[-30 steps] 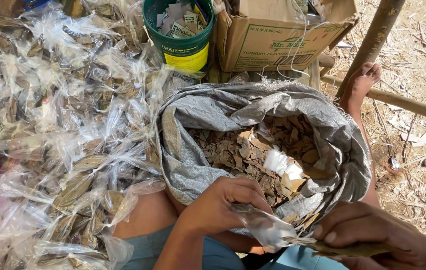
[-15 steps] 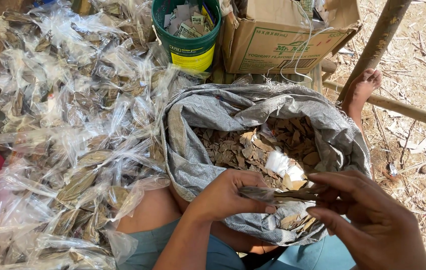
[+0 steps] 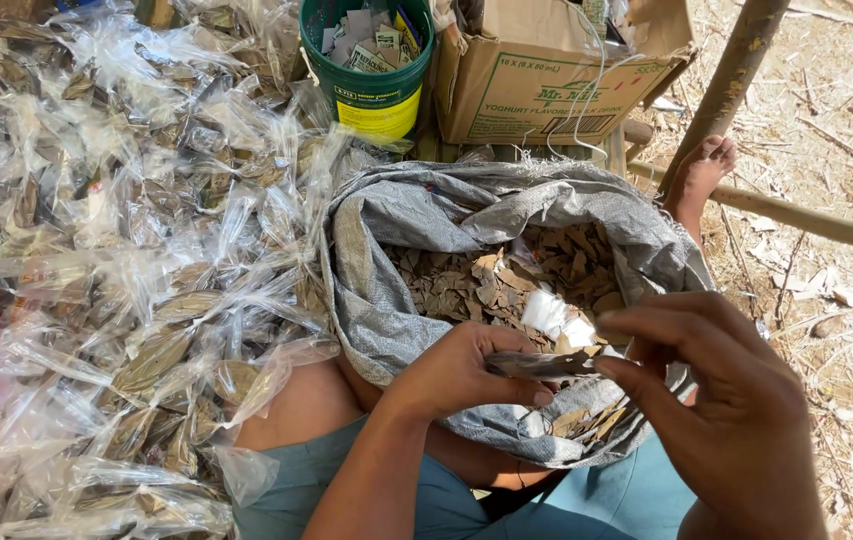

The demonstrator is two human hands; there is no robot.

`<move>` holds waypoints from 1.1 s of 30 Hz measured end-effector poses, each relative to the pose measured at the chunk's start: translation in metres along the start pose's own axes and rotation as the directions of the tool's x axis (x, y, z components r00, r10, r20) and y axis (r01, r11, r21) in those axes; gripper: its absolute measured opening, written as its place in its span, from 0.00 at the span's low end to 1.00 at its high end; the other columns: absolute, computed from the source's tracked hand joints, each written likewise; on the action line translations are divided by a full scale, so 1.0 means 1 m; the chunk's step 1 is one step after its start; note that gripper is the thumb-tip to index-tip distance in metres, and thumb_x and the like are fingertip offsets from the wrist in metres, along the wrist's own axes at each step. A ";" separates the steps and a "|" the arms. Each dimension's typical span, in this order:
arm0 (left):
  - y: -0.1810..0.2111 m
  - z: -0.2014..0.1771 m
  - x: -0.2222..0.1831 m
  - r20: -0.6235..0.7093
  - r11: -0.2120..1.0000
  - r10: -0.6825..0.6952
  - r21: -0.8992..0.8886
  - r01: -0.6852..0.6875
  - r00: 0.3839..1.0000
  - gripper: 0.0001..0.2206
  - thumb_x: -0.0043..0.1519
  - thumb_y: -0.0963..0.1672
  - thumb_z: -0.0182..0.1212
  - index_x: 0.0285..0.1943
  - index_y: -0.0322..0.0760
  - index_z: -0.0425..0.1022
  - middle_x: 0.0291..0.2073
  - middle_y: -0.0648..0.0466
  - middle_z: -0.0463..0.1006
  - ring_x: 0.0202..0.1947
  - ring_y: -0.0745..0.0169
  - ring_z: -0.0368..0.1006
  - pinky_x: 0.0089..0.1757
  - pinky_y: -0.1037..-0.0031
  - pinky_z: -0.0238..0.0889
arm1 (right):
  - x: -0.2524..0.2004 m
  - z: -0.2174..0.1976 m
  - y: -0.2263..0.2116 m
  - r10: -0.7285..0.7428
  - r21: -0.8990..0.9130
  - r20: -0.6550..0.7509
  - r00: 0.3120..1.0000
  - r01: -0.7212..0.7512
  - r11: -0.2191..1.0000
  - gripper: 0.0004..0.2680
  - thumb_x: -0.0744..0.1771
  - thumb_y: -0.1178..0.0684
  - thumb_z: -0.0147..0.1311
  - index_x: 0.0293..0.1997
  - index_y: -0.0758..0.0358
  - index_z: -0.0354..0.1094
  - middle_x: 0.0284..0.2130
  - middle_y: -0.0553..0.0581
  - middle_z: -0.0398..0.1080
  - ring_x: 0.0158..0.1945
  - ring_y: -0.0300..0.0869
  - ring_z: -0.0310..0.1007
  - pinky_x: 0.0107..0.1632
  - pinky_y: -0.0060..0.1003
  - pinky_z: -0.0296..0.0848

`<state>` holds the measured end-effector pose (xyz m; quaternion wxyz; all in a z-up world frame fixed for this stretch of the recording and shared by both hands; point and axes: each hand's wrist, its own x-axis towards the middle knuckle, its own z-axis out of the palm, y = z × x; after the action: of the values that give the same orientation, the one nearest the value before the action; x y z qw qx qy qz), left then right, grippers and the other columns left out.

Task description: The person places dried leaves into small plastic bags by hand, taking the leaves from a large sack and putting them into individual clear packets.

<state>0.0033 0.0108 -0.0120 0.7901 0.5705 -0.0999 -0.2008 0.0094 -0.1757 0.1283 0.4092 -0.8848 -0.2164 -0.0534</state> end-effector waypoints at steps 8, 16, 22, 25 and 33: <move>0.009 0.003 0.000 -0.089 0.994 -0.103 -0.038 0.100 0.991 0.10 0.54 0.44 0.73 0.43 0.40 0.82 0.26 0.61 0.74 0.33 0.68 0.70 0.38 0.74 0.61 | -0.006 0.019 0.026 -0.228 -0.118 -0.062 0.972 0.220 0.968 0.08 0.65 0.62 0.61 0.48 0.67 0.73 0.51 0.62 0.67 0.57 0.48 0.70 0.59 0.40 0.74; 0.013 0.003 0.003 -0.088 0.979 -0.124 0.154 0.136 0.988 0.08 0.65 0.44 0.59 0.48 0.47 0.82 0.33 0.58 0.77 0.29 0.66 0.64 0.35 0.72 0.57 | -0.005 0.014 0.035 -0.344 -0.078 -0.147 0.928 0.336 0.939 0.02 0.68 0.70 0.54 0.41 0.74 0.69 0.54 0.73 0.69 0.56 0.57 0.71 0.61 0.46 0.71; 0.025 0.005 0.007 -0.244 0.763 -0.392 0.454 0.461 0.887 0.26 0.65 0.46 0.56 0.75 0.50 0.57 0.59 0.56 0.60 0.53 0.60 0.47 0.48 0.60 0.43 | 0.015 -0.005 0.028 -0.306 -0.196 0.067 0.950 0.313 0.929 0.10 0.68 0.67 0.54 0.54 0.67 0.74 0.63 0.68 0.66 0.65 0.55 0.66 0.66 0.47 0.65; 0.042 0.005 0.001 -0.224 0.835 -0.333 0.381 0.397 0.916 0.40 0.58 0.46 0.63 0.80 0.58 0.46 0.79 0.53 0.45 0.72 0.52 0.52 0.63 0.52 0.50 | 0.020 -0.003 0.032 -0.323 -0.238 0.168 0.931 0.357 0.903 0.09 0.67 0.60 0.56 0.52 0.63 0.76 0.56 0.62 0.72 0.59 0.54 0.70 0.59 0.48 0.69; 0.005 0.022 0.016 -0.087 0.942 0.099 0.329 -0.066 0.991 0.13 0.63 0.38 0.55 0.23 0.41 0.68 0.25 0.55 0.69 0.31 0.60 0.64 0.41 0.66 0.61 | 0.012 0.026 0.018 -0.470 -0.018 0.263 0.842 0.492 0.871 0.03 0.67 0.57 0.57 0.42 0.57 0.76 0.38 0.50 0.72 0.42 0.46 0.70 0.51 0.42 0.66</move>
<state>0.0101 -0.0136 -0.0014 0.6968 0.6979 -0.1151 -0.1188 0.0263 -0.1628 0.1017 0.3141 -0.8182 -0.4788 -0.0513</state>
